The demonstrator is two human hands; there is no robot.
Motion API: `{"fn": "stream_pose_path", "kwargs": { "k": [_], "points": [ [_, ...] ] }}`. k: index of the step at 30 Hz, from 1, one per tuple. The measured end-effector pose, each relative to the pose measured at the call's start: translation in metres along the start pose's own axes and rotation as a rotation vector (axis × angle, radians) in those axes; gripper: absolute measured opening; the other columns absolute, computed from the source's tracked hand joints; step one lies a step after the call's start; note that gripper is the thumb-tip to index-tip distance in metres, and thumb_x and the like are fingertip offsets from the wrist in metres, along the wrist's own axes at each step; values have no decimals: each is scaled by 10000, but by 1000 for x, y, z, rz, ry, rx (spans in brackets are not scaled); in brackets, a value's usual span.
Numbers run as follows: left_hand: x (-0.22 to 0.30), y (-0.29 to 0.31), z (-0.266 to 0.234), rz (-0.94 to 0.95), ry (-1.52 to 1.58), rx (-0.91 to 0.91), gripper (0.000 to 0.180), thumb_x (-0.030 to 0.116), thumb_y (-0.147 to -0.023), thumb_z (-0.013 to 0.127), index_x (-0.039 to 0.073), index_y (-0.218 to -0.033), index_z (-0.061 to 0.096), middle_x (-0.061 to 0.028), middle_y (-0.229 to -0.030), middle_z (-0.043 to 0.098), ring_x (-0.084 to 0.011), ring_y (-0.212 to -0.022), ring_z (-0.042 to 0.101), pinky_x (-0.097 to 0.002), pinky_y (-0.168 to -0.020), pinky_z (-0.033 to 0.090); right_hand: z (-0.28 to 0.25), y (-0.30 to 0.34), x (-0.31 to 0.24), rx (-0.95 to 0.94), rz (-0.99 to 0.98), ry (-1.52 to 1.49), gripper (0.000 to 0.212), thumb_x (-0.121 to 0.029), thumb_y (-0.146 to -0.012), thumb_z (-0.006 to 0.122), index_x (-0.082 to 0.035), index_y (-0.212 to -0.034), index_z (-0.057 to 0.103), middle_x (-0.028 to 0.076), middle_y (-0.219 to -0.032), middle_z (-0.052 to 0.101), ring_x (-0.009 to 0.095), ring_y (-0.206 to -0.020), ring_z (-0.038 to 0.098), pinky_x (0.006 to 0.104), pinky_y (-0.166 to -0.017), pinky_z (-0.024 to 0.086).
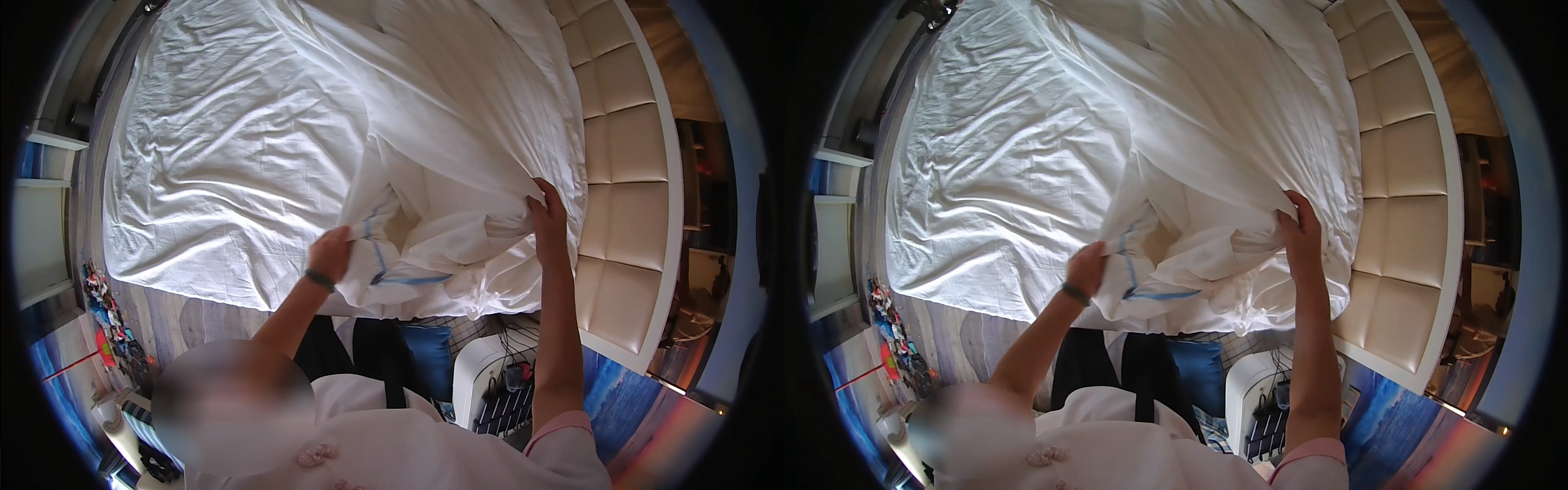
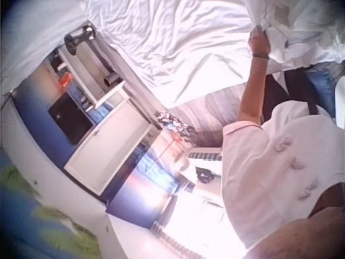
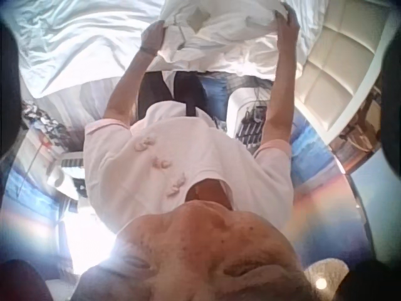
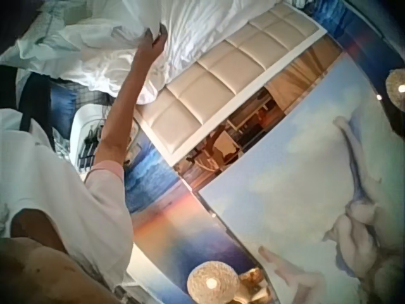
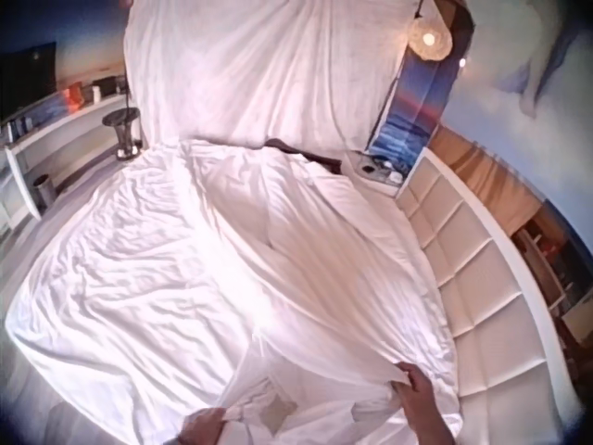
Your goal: The person spreads a white duvet over a bed, repeatedly smoothing, lifting, and adjusting the fabric to cover the mattress. The person walks around the bed to reach different sides and continues to arrange the duvet until the end of the clip.
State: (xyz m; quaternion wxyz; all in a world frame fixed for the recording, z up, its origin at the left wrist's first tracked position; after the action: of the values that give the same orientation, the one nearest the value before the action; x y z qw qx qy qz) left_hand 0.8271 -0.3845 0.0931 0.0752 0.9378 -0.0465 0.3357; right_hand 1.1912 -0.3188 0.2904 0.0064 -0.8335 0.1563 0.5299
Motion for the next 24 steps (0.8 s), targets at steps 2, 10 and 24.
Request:
{"fn": "stream_pose_path", "kwargs": {
  "k": [2,10,24],
  "points": [
    [-56,30,-53,-19,41,218,158,145,-899,515,82,-1019,596,-146,-909,658,-337,-848,639,-449,-711,514,8,-5,1,-5,7,-73,369,-27,-878,542,-12,-1246,547,66,-1123,607,120,-1027,551,243,-900,427],
    [-144,46,-56,-272,235,381,207,53,-926,474,26,-1077,613,-184,-1035,655,-338,-995,616,-389,-865,489,58,1,11,-242,-66,-47,416,18,-835,609,-10,-1241,523,34,-1103,595,99,-978,541,229,-835,444],
    [-93,-67,90,-455,-206,-241,220,245,-878,522,130,-1061,561,-131,-1050,672,-319,-1009,632,-440,-895,454,199,70,-32,-323,-536,367,383,-78,-805,661,-48,-1177,570,157,-1160,586,346,-1112,540,427,-961,414]
  ]
}}
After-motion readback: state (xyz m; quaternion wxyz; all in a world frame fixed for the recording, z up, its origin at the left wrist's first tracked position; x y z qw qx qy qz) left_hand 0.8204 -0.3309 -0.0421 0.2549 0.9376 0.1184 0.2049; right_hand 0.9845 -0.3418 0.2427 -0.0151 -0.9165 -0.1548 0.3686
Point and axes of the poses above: each hand's wrist, its own y-axis away from the middle knuckle, its own z-axis out of the palm, x = y × z, the point moved 10 cm from there along -y, towards the middle knuckle
